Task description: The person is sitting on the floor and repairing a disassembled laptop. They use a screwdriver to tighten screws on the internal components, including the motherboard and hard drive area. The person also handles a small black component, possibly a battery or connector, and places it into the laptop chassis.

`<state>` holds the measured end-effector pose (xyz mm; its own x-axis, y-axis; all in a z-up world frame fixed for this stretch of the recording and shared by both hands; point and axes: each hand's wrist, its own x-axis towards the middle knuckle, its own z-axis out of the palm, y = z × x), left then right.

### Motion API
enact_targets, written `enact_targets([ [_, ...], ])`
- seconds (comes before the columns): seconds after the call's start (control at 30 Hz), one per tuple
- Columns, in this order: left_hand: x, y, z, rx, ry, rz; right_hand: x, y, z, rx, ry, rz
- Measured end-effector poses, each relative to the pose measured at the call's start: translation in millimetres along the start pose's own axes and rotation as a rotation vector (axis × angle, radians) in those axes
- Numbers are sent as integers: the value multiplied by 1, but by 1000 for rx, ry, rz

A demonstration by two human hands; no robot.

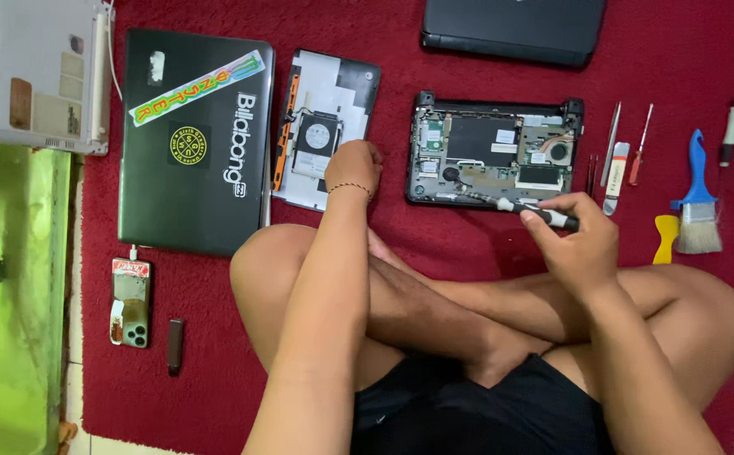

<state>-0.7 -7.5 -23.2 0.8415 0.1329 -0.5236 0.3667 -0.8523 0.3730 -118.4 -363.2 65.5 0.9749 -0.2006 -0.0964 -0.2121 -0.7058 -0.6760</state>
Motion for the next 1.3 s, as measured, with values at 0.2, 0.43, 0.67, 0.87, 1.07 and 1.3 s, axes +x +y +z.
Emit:
enact_targets([
  [0.2,-2,5,-5,-64,-3,98,6,22,5,380,95,-96],
  [0.43,-55,59,-17,-402,-36,497,29,27,6,577,77,-153],
  [0.67,-70,78,-14,-698,-286,521,30,23,10,587,87,-201],
  [0.87,-56,69,3,-848,-385,481,32,24,7,606,100,-219],
  [1.07,-62,72,-3,-883,-403,482,31,27,8,611,98,-229],
  [1.3,-61,73,-1,-863,-395,508,30,20,9,611,105,-226],
])
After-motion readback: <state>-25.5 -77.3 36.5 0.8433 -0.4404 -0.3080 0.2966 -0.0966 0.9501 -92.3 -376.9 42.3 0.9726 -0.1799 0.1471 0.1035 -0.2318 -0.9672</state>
